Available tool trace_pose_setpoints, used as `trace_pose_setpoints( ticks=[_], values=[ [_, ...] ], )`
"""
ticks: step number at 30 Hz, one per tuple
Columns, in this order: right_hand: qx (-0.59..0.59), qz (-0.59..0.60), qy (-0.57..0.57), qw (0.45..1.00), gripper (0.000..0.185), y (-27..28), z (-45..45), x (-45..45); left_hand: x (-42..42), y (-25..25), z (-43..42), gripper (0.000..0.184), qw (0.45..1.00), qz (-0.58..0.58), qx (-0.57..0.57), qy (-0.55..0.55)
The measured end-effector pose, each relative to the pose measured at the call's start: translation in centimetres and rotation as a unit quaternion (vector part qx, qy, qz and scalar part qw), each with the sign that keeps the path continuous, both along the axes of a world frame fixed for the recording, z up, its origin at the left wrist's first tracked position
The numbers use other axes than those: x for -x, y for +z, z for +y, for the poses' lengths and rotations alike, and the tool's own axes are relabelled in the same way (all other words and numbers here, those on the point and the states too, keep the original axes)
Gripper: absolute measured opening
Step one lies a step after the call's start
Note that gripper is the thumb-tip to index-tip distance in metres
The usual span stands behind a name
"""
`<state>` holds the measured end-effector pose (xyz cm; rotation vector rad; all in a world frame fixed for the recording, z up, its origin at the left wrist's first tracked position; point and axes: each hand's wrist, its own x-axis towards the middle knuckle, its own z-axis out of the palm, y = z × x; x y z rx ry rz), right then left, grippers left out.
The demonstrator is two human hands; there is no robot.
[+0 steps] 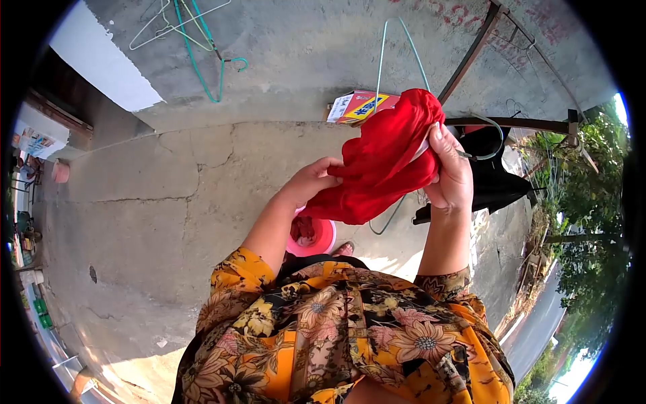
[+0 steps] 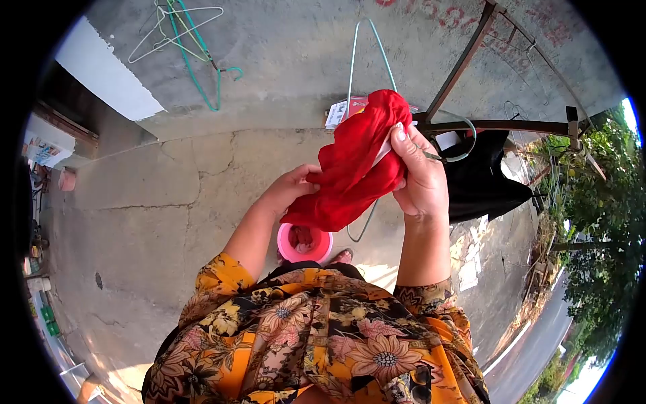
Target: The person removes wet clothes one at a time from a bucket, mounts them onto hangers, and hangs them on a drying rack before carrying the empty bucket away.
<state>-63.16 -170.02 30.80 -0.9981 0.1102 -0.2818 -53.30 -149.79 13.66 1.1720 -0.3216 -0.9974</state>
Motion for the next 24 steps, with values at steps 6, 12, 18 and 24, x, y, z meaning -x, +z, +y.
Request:
trace_pose_setpoints(
  ticks=[6, 12, 18, 24],
  values=[
    [0.467, 0.229, -0.209, 0.828, 0.028, -5.9, -9.7, -1.0, -2.0, 3.0, 3.7, 0.037, 0.964, 0.163, 0.185, 0.098],
    [0.378, 0.177, -0.195, 0.887, 0.034, -15.8, -5.8, 1.1, -1.9, 3.2, 3.8, 0.04, 0.93, 0.22, 0.253, 0.151],
    [0.344, 0.103, 0.009, 0.933, 0.038, -13.7, 8.0, 1.5, 0.5, 4.5, 3.5, 0.038, 0.943, 0.155, 0.236, 0.176],
    [0.381, 0.044, -0.04, 0.923, 0.019, -14.1, 8.3, -1.1, 0.6, 4.5, 4.5, 0.029, 0.969, -0.021, 0.054, 0.238]
  ],
)
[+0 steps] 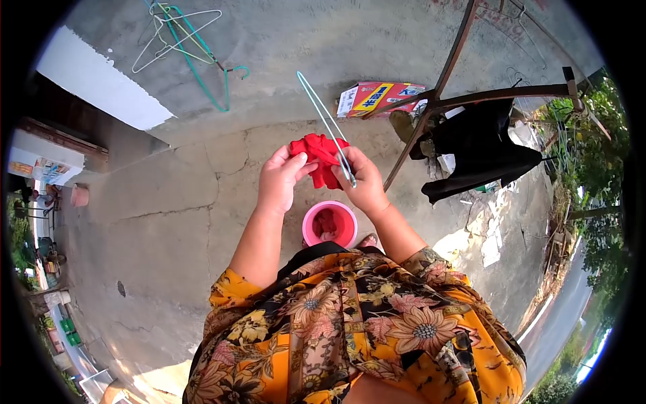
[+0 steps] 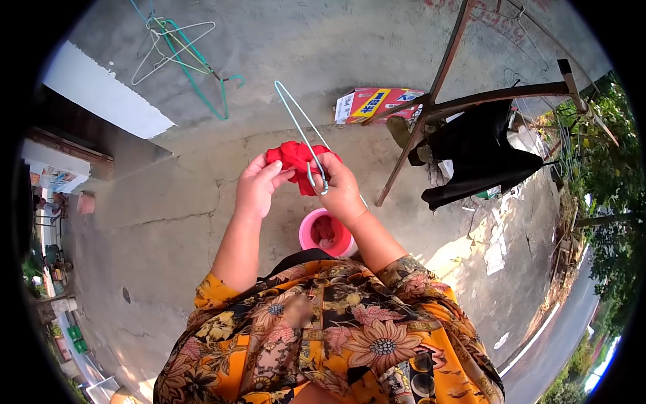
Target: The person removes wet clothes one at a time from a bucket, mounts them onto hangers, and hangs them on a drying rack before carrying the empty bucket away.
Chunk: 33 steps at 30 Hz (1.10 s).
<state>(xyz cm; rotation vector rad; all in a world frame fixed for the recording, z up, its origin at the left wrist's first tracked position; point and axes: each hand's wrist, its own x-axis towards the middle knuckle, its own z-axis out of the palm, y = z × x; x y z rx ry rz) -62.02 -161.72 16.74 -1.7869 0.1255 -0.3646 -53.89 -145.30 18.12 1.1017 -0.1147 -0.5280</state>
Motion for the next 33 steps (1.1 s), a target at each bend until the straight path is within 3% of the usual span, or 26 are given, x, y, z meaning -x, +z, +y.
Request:
trace_pose_setpoints(
  ticks=[2, 3, 4, 6, 8, 10, 11, 14, 15, 16, 17, 22, 23, 24, 26, 27, 29, 31, 33],
  values=[
    [0.005, 0.031, -0.036, 0.999, 0.012, 0.8, -3.3, 0.3, -2.1, -0.1, 2.8, 0.021, 0.974, -0.084, -0.208, 0.009],
    [-0.059, 0.01, -0.083, 0.995, 0.01, 1.2, -4.9, 0.2, -3.8, -1.7, 4.6, 0.023, 0.95, -0.135, -0.278, 0.034],
    [0.017, -0.051, -0.092, 0.994, 0.01, 0.4, -7.6, 0.1, -5.2, -3.4, 6.4, 0.026, 0.918, -0.184, -0.346, 0.057],
    [0.078, 0.044, -0.127, 0.988, 0.013, 2.4, -10.8, 0.9, -6.3, -4.2, 8.9, 0.031, 0.871, -0.283, -0.384, 0.117],
    [0.114, 0.038, -0.125, 0.985, 0.015, 1.2, -13.2, 0.9, -6.4, -4.0, 9.6, 0.031, 0.881, -0.277, -0.364, 0.12],
    [0.295, 0.027, -0.162, 0.941, 0.015, 3.4, -12.3, 1.2, -5.5, -2.1, 8.8, 0.03, 0.956, -0.045, -0.271, 0.103],
    [0.294, 0.03, -0.162, 0.942, 0.015, 2.2, -12.4, 1.0, -5.2, -2.2, 8.5, 0.03, 0.956, -0.043, -0.273, 0.102],
    [0.238, 0.085, -0.226, 0.941, 0.012, -0.5, -13.4, 0.1, -4.7, -2.0, 7.2, 0.036, 0.971, -0.038, -0.221, 0.083],
    [0.037, 0.108, -0.222, 0.968, 0.011, -0.4, -13.0, -0.2, -4.6, -1.8, 7.0, 0.039, 0.949, -0.105, -0.298, 0.012],
    [-0.167, 0.128, -0.21, 0.955, 0.011, -0.2, -12.4, -0.4, -4.2, -1.5, 6.9, 0.043, 0.911, -0.17, -0.371, -0.061],
    [-0.261, 0.126, -0.206, 0.935, 0.013, 0.4, -12.0, -0.6, -4.1, -0.8, 6.7, 0.051, 0.843, -0.225, -0.479, -0.099],
    [-0.312, 0.061, -0.172, 0.933, 0.016, 0.6, -12.0, -1.6, -4.8, -5.4, 6.7, 0.05, 0.792, -0.216, -0.563, -0.099],
    [-0.089, 0.112, -0.141, 0.98, 0.018, 0.5, -12.9, -1.5, -4.9, -6.6, 7.1, 0.048, 0.774, -0.22, -0.589, -0.068],
    [0.139, 0.158, -0.099, 0.973, 0.02, 1.5, -12.9, -1.5, -5.1, -7.3, 7.5, 0.048, 0.775, -0.217, -0.59, -0.07],
    [0.185, 0.203, -0.078, 0.958, 0.025, 3.5, -12.8, -0.8, -6.1, -8.5, 8.8, 0.04, 0.849, -0.072, -0.522, -0.037],
    [0.263, 0.205, -0.03, 0.942, 0.024, 3.9, -13.1, -0.4, -6.7, -9.6, 9.6, 0.035, 0.864, -0.057, -0.5, -0.004],
    [0.359, 0.24, 0.059, 0.9, 0.026, 3.5, -13.9, 0.1, -7.7, -11.1, 11.6, 0.033, 0.851, -0.058, -0.522, -0.017],
    [0.373, 0.228, 0.091, 0.895, 0.026, 0.9, -15.0, 0.4, -7.4, -9.5, 11.4, 0.026, 0.804, -0.078, -0.589, -0.029],
    [0.4, 0.202, 0.109, 0.887, 0.023, -2.1, -15.9, 1.1, -6.9, -7.5, 11.0, 0.023, 0.793, -0.086, -0.602, -0.04]
  ],
)
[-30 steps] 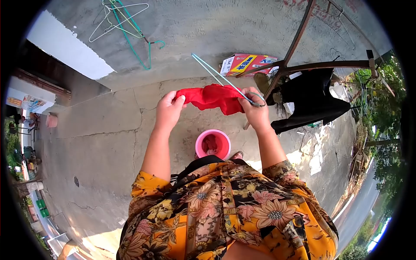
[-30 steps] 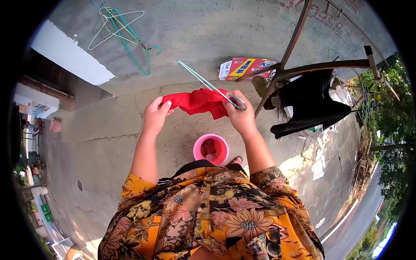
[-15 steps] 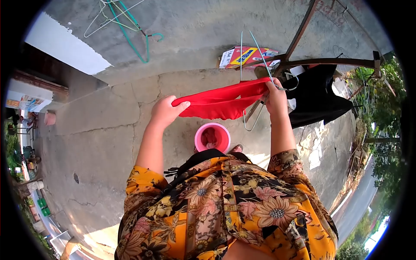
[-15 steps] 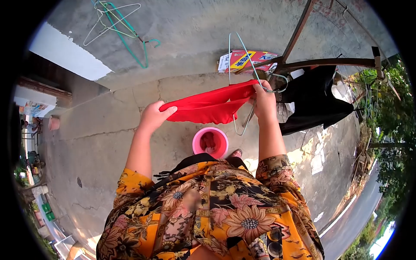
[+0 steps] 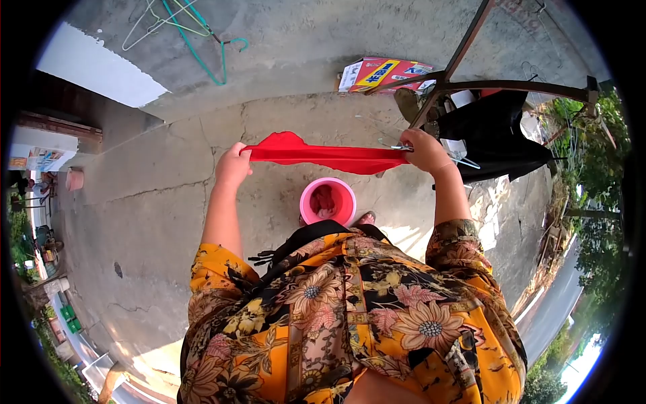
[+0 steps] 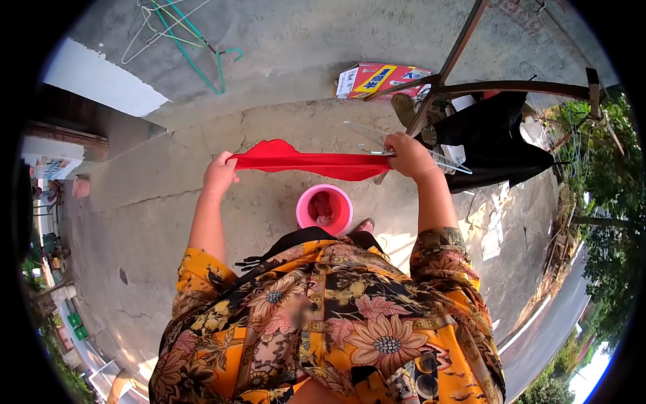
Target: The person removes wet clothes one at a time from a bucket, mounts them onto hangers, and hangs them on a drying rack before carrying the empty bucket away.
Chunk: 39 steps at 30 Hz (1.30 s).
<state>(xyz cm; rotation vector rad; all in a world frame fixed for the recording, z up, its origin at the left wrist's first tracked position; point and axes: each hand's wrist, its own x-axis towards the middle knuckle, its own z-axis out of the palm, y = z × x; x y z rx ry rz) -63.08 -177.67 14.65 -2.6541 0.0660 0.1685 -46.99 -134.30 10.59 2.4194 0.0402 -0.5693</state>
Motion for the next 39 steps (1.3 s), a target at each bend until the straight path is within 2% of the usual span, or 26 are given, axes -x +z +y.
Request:
trace_pose_setpoints(
  ticks=[1, 2, 4, 5, 7, 8, 9, 10, 11, 12, 13, 15, 17, 18, 20, 21, 23, 24, 25, 27, 29, 31, 33, 37, 38, 39],
  values=[
    [-0.001, 0.001, 0.0, 1.0, 0.023, -0.8, -0.8, 0.4, 0.1, 0.8, -0.1, 0.021, 1.0, -0.004, -0.017, -0.013],
    [0.019, -0.05, -0.056, 0.997, 0.021, -0.9, -0.9, 0.8, 0.3, 1.6, 0.0, 0.021, 1.0, -0.003, -0.018, -0.013],
    [0.047, -0.167, -0.151, 0.973, 0.015, 0.1, -0.3, 1.4, 1.1, 3.2, 0.2, 0.023, 0.973, -0.206, 0.106, -0.002],
    [0.048, -0.212, -0.179, 0.959, 0.017, 1.2, -0.3, 1.7, 2.3, 4.5, -0.4, 0.023, 0.973, -0.203, 0.105, -0.003],
    [-0.04, -0.262, -0.28, 0.923, 0.021, 2.4, 0.9, 2.5, 4.9, 7.1, -1.8, 0.028, 0.879, -0.404, 0.251, -0.016],
    [-0.06, -0.219, -0.281, 0.933, 0.023, 0.5, 0.4, 2.6, 5.6, 3.9, -1.4, 0.028, 0.899, -0.393, 0.188, -0.046],
    [-0.081, -0.173, -0.282, 0.94, 0.026, -3.4, -0.4, 3.1, 6.1, -0.6, -1.1, 0.029, 0.965, -0.235, 0.058, -0.096],
    [-0.098, -0.093, -0.288, 0.948, 0.023, -9.0, -1.7, 3.8, 6.4, -5.4, 0.1, 0.027, 0.973, -0.026, -0.096, -0.206],
    [0.056, -0.058, -0.251, 0.965, 0.016, -12.9, -2.5, 5.2, 7.5, -7.9, 1.6, 0.026, 0.954, 0.049, -0.159, -0.25],
    [0.032, 0.01, -0.272, 0.962, 0.013, -12.9, -2.4, 5.9, 7.1, -8.9, 1.9, 0.025, 0.926, 0.114, -0.217, -0.288],
    [0.029, -0.05, -0.29, 0.955, 0.013, -14.3, -2.8, 6.8, 5.2, -8.1, 0.8, 0.025, 0.93, 0.1, -0.214, -0.283],
    [-0.006, 0.012, -0.331, 0.943, 0.021, -10.9, -1.0, 6.4, 6.3, -4.9, 0.4, 0.022, 0.986, -0.021, -0.123, -0.113],
    [-0.06, -0.077, -0.364, 0.926, 0.022, -9.9, -0.1, 6.6, 5.5, -1.2, -1.4, 0.022, 1.0, 0.009, 0.01, -0.01],
    [-0.047, -0.066, -0.359, 0.93, 0.024, -10.2, -0.6, 5.8, 4.0, -2.0, -1.7, 0.022, 1.0, -0.002, 0.014, -0.011],
    [-0.034, -0.052, -0.355, 0.933, 0.025, -9.8, -0.6, 5.8, 2.6, -4.6, -1.5, 0.024, 0.978, 0.169, 0.12, 0.025],
    [-0.062, -0.067, -0.336, 0.937, 0.026, -8.6, -0.4, 4.9, 1.5, -3.8, -2.5, 0.024, 0.979, 0.161, 0.124, 0.023],
    [-0.093, -0.071, -0.318, 0.941, 0.027, -6.2, 0.8, 4.4, 1.3, -2.7, -4.2, 0.03, 0.927, 0.141, 0.327, 0.114],
    [-0.113, -0.105, -0.276, 0.949, 0.027, -5.0, 1.4, 4.1, 0.7, -2.5, -4.8, 0.034, 0.901, 0.146, 0.383, 0.139],
    [-0.134, -0.139, -0.233, 0.953, 0.027, -3.6, 2.0, 3.6, 0.1, -2.9, -5.2, 0.034, 0.902, 0.146, 0.381, 0.139],
    [-0.174, -0.143, -0.209, 0.951, 0.028, -0.8, 3.7, 3.4, -0.9, -3.3, -6.2, 0.032, 0.793, 0.22, 0.534, 0.194],
    [-0.235, -0.175, -0.099, 0.951, 0.031, 1.2, 5.1, 3.3, -1.4, -2.7, -7.5, 0.032, 0.81, 0.21, 0.513, 0.194],
    [-0.239, -0.222, -0.055, 0.943, 0.033, 2.9, 6.4, 3.3, -1.7, -1.9, -8.4, 0.036, 0.897, 0.17, 0.384, 0.141],
    [-0.23, -0.218, 0.006, 0.949, 0.03, 4.5, 7.2, 3.5, -1.5, -0.8, -9.2, 0.036, 0.916, 0.143, 0.352, 0.126],
    [-0.215, -0.145, 0.007, 0.966, 0.03, 3.7, 7.3, 3.8, -1.5, 0.3, -10.2, 0.029, 0.959, 0.091, 0.265, 0.046],
    [-0.204, -0.162, -0.004, 0.966, 0.029, 3.6, 7.7, 3.8, -1.4, 0.2, -10.3, 0.029, 0.959, 0.09, 0.266, 0.046],
    [-0.203, -0.163, -0.004, 0.966, 0.029, 3.4, 7.8, 3.7, -1.1, -0.1, -10.3, 0.026, 0.97, 0.058, 0.234, -0.013]
  ],
)
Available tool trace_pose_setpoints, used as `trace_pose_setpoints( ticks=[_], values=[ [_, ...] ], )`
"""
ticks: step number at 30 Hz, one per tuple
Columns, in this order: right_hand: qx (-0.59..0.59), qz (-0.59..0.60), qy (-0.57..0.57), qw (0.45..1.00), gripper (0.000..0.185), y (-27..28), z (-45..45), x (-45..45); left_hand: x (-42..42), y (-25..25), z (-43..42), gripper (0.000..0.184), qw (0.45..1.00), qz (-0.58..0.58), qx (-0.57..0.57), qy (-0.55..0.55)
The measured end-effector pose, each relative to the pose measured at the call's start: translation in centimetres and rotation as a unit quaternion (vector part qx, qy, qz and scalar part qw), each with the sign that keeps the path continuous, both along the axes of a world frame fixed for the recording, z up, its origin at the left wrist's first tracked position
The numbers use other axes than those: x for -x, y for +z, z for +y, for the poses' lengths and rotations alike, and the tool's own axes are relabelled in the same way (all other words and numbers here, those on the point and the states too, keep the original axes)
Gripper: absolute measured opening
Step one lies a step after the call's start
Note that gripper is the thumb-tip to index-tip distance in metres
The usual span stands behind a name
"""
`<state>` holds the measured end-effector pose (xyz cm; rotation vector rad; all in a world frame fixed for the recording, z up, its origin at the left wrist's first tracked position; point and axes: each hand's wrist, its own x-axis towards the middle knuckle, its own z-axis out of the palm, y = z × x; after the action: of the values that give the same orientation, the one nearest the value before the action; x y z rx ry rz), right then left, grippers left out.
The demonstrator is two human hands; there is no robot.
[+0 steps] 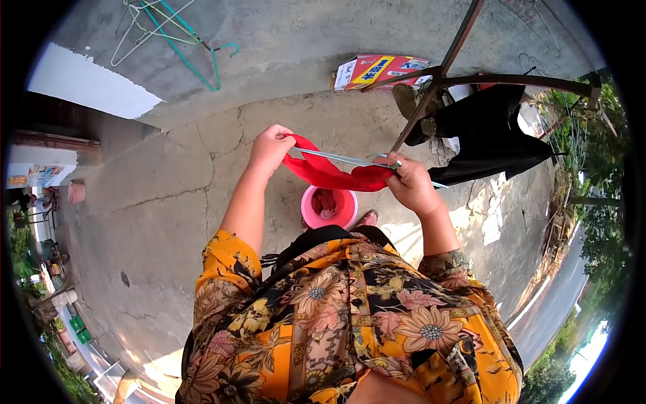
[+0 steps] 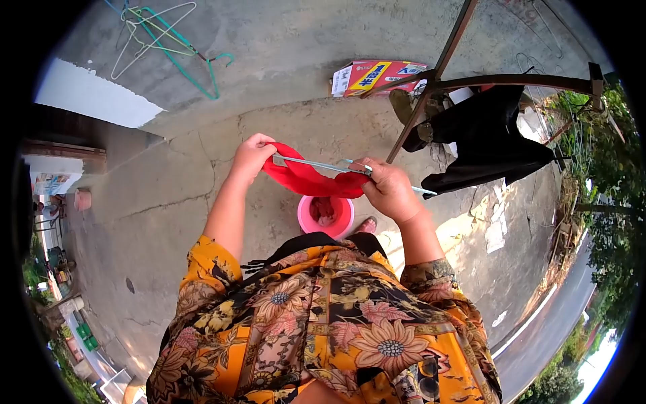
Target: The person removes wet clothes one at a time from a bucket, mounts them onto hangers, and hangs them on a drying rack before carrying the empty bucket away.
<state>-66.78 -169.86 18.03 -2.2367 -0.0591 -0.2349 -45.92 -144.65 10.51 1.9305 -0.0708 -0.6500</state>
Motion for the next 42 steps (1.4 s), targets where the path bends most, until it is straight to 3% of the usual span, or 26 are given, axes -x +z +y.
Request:
trace_pose_setpoints(
  ticks=[2, 4, 6, 8, 9, 10, 13, 14, 18, 20, 24, 27, 30, 32, 34, 36, 38, 40, 42],
  values=[
    [-0.019, 0.0, -0.038, 0.999, 0.025, -0.6, 0.4, 0.1, 1.2, 0.7, -0.3, 0.023, 0.997, -0.044, -0.03, -0.056],
    [-0.056, 0.015, -0.061, 0.996, 0.024, -0.7, 0.7, 0.3, 3.0, 3.5, -1.0, 0.022, 0.941, -0.264, -0.171, -0.127],
    [-0.09, 0.029, -0.087, 0.992, 0.023, -1.1, 0.7, 0.5, 3.5, 3.9, -0.5, 0.018, 0.922, -0.332, -0.113, -0.163],
    [-0.099, 0.044, -0.122, 0.987, 0.02, -1.6, 0.3, 0.6, 3.7, 4.4, -0.3, 0.015, 0.921, -0.312, -0.013, -0.231],
    [-0.112, 0.109, -0.149, 0.976, 0.021, -0.8, 0.2, 0.6, 4.3, 4.1, -0.2, 0.012, 0.95, -0.219, 0.033, -0.22],
    [-0.108, 0.108, -0.154, 0.976, 0.021, -1.1, -0.3, 0.6, 4.7, 4.1, 0.0, 0.012, 0.949, -0.219, 0.039, -0.224],
    [0.05, 0.037, -0.16, 0.985, 0.037, -2.1, -2.7, 0.4, 4.0, 3.0, 1.8, 0.009, 0.964, -0.146, 0.101, -0.199],
    [0.17, 0.002, -0.196, 0.966, 0.05, -2.9, -4.0, 0.7, 3.5, 3.2, 2.7, 0.01, 0.967, -0.144, 0.12, -0.17],
    [0.065, 0.078, -0.316, 0.943, 0.073, -6.9, -9.9, 2.9, 1.7, 3.6, 6.8, 0.015, 0.982, -0.083, 0.16, -0.058],
    [-0.216, 0.152, -0.362, 0.894, 0.072, -6.8, -10.9, 3.4, 1.4, 3.6, 7.8, 0.014, 0.98, -0.096, 0.156, -0.082],
    [-0.26, 0.161, -0.317, 0.898, 0.06, -5.9, -10.6, 4.2, 1.9, 3.3, 7.7, 0.013, 0.976, -0.096, 0.15, -0.129],
    [-0.287, 0.238, -0.16, 0.914, 0.043, -5.3, -10.1, 4.7, 2.1, 3.0, 7.2, 0.011, 0.974, -0.08, 0.112, -0.178],
    [-0.264, 0.256, -0.09, 0.926, 0.03, -1.9, -7.7, 6.2, 2.1, 2.5, 5.9, 0.009, 0.957, -0.038, 0.169, -0.233],
    [-0.325, 0.237, -0.069, 0.913, 0.022, -1.0, -6.7, 8.8, 1.9, 1.5, 4.4, 0.009, 0.946, 0.008, 0.211, -0.245],
    [-0.419, 0.25, -0.074, 0.87, 0.02, -0.4, -6.3, 12.6, 2.8, 0.8, 1.7, 0.009, 0.936, 0.057, 0.218, -0.27],
    [-0.394, 0.252, -0.126, 0.875, 0.019, 0.9, -6.0, 16.7, 4.6, -0.4, -1.5, 0.01, 0.921, 0.106, 0.212, -0.31],
    [-0.288, 0.281, -0.203, 0.893, 0.016, 1.4, -6.3, 21.3, 6.8, -0.9, -5.5, 0.01, 0.891, 0.138, 0.224, -0.371],
    [-0.318, 0.27, -0.277, 0.866, 0.017, 2.7, -7.2, 25.6, 9.3, -1.1, -9.2, 0.014, 0.864, 0.165, 0.216, -0.425],
    [-0.317, 0.261, -0.359, 0.838, 0.017, 2.7, -8.8, 29.4, 11.3, 0.0, -13.0, 0.032, 0.827, 0.037, 0.209, -0.52]
  ],
)
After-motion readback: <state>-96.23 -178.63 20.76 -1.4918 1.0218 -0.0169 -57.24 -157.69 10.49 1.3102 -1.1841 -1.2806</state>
